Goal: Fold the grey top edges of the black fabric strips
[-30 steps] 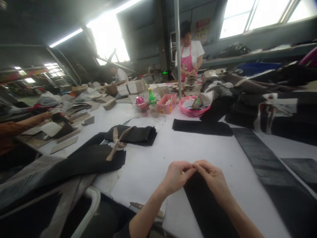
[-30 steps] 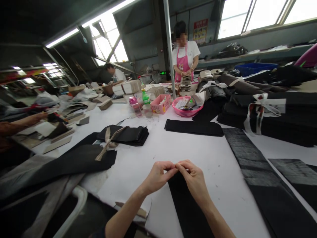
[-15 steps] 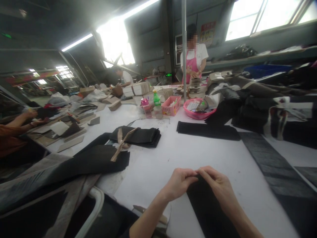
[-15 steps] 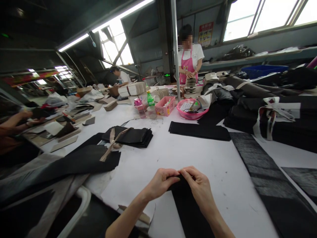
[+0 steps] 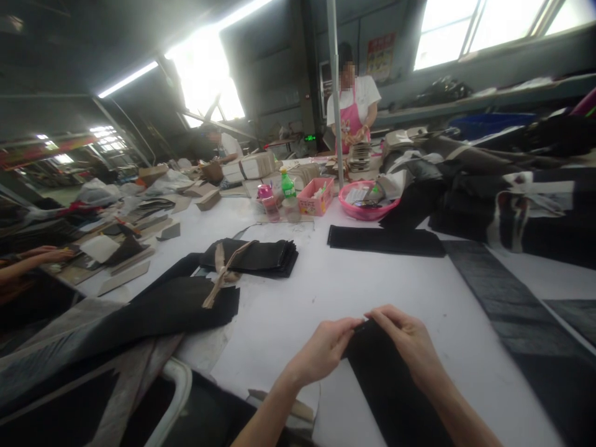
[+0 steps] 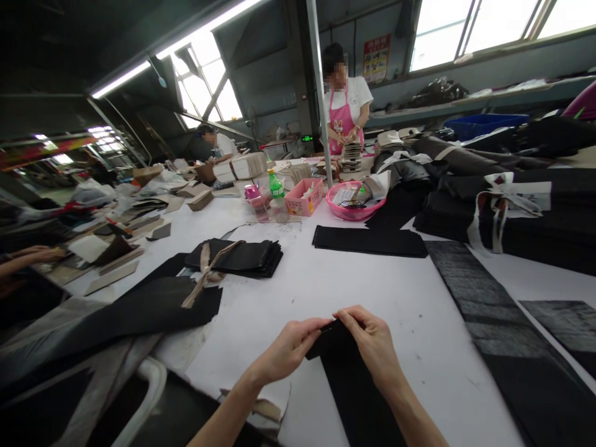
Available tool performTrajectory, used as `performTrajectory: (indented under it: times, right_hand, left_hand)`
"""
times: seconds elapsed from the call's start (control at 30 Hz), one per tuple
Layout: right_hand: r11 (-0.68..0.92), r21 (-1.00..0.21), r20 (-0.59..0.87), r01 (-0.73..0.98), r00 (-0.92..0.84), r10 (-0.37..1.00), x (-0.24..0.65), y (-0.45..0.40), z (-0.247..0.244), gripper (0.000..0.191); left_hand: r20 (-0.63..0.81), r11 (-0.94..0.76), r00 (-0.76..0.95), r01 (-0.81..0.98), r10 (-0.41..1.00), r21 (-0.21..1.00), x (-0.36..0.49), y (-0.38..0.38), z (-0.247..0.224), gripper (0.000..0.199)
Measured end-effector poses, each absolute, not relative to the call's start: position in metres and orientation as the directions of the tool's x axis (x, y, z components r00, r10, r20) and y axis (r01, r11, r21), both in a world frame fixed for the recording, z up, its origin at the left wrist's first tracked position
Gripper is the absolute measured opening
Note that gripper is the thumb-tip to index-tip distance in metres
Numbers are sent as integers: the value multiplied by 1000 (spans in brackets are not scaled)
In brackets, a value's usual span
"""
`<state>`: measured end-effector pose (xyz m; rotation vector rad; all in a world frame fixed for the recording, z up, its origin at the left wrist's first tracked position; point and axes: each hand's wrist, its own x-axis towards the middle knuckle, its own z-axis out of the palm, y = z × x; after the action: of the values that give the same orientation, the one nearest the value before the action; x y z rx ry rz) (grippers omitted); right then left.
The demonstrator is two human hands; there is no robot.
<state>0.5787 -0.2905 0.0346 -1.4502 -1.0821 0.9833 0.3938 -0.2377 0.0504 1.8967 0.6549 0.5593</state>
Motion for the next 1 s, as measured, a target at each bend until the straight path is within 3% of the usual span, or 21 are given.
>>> performTrajectory:
  times: [0.5, 0.67, 0.8, 1.0]
  right_hand:
    - [-48, -999, -49, -11, 305, 951, 579, -289, 28, 36]
    - [-56, -990, -99, -127, 362, 927, 586, -289, 27, 39]
    - [-72, -983, -129, -171, 351, 928, 593, -288, 27, 40]
    - [-91, -982, -132, -163, 265, 955, 583, -281, 25, 38]
  left_hand:
    - [-16, -315, 751, 296, 660, 902, 369, -227, 33, 43]
    - [-51, -163, 757, 205, 652, 965, 354, -220, 18, 46]
    - [-71, -70, 643, 191, 763, 979, 342, -215, 12, 48]
    - [22, -266, 569, 351, 822, 898, 374, -224, 37, 37]
